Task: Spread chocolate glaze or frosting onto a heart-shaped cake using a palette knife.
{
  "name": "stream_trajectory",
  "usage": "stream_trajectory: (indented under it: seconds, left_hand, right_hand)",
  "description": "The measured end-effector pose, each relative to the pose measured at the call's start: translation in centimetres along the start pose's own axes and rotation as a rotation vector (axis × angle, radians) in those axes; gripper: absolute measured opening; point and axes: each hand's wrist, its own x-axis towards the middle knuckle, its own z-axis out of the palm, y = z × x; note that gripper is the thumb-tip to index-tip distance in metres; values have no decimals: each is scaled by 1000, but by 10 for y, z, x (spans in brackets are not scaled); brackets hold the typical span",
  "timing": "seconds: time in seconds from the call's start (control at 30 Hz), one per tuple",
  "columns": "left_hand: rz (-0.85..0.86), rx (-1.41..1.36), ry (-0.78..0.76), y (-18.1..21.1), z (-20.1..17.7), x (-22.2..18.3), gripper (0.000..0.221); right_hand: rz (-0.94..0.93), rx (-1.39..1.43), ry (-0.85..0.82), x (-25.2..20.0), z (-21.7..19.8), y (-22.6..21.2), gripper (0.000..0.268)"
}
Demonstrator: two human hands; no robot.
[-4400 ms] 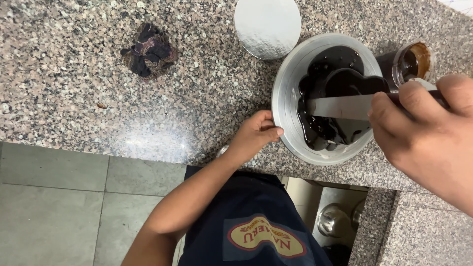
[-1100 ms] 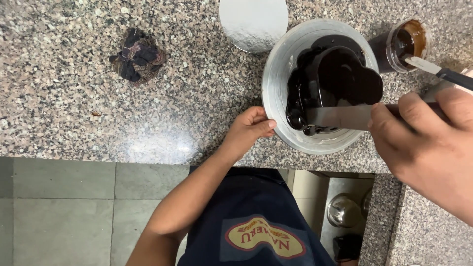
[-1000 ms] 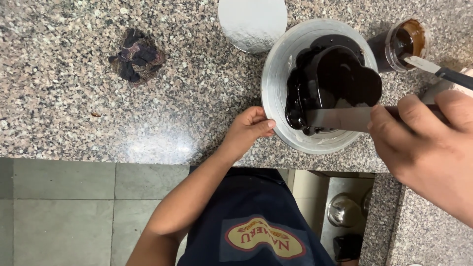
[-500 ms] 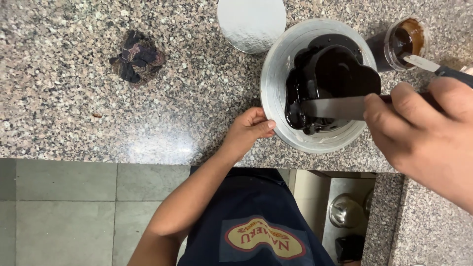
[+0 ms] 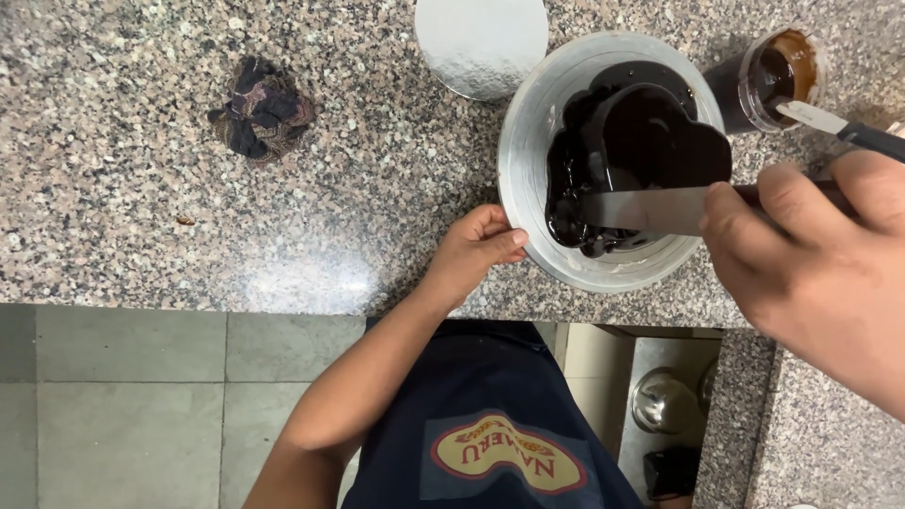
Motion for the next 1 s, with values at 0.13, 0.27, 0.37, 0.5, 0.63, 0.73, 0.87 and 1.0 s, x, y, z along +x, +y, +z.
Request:
stream_trajectory:
  seconds: [0.13,0.27,0.37,0.5,0.63,0.73,0.87,1.0]
  left_hand:
    - [-5,9,2,2,1,0,23]
    - [-20,20,6,5,2,-1,22]
    - [-30,43,8,9,2,-1,22]
    - [-24,45,2,8,2,-1,22]
    - [-36,56,11,5,0,0,22]
    - [-26,33,-3,3,0,0,22]
    - [-28,41,5,2,0,-1,23]
    - [-28,47,14,2,1,-1,25]
  right_hand:
    - [0,13,4,-4,-2,-3,28]
    - [-5,-2,-31,-6,-2,-7,31]
    - [6,2,-32,-8,-2,-9,32]
    - [21,44,-32,-12,-3,-12,35]
    - [13,48,-42,-17,-2,-15,33]
    - [-1,48,-57,-19,-3,-16,33]
    - [-20,41,-83,-23,-6,-18,31]
    - [-7,63,-64,-26,-8,-19,30]
